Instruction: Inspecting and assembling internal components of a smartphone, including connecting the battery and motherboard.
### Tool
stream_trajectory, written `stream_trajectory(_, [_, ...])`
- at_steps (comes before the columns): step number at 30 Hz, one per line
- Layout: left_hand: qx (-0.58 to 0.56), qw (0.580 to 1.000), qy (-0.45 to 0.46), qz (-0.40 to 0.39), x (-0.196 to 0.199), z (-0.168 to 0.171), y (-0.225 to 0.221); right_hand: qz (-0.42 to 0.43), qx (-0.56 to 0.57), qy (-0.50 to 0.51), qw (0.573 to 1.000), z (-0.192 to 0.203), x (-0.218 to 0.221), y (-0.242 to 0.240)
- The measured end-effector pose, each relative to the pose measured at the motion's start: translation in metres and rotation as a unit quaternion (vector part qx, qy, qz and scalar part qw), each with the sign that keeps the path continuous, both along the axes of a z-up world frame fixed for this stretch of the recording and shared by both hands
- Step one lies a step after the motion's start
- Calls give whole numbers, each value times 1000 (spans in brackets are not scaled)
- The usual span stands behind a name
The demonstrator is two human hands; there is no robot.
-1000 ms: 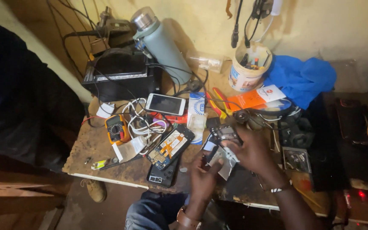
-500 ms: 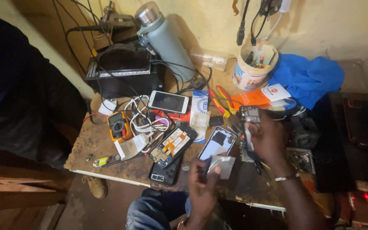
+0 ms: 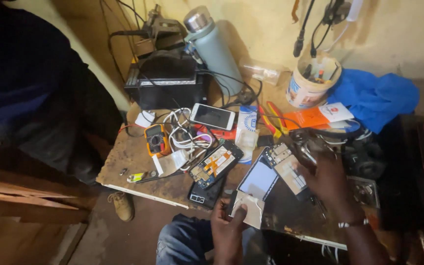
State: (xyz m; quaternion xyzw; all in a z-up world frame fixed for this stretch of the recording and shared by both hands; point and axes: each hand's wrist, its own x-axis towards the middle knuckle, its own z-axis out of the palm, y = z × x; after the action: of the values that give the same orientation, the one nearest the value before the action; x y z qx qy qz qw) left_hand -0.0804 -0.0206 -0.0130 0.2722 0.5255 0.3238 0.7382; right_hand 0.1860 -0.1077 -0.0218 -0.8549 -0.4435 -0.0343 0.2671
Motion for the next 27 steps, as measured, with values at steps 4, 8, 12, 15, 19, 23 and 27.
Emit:
stream_trajectory(4, [14,998,-54,20,0,-27,2,-3,-56,-68,996,4,-30,-17])
stream_trajectory(8, [7,996,-83,39,5,-30,4,131,43,94,986,43,-107,-15])
stream_trajectory(12, [29,982,-187,-26,-4,25,-1,153,49,279,947,49,-153,1])
stream_trajectory(15, [59,966,-179,-177,-33,27,23,-111,161,584,787,23,-151,5])
stream_trajectory(19, [291,944,134,-78,-58,11,85,-2,258,683,684,28,-144,9])
stream_trajectory(23, [553,696,396,-232,-50,7,131,-76,242,725,641,55,-154,17])
stream_trajectory(27, [530,666,451,-270,-26,3,142,25,301,735,607,-6,-135,17])
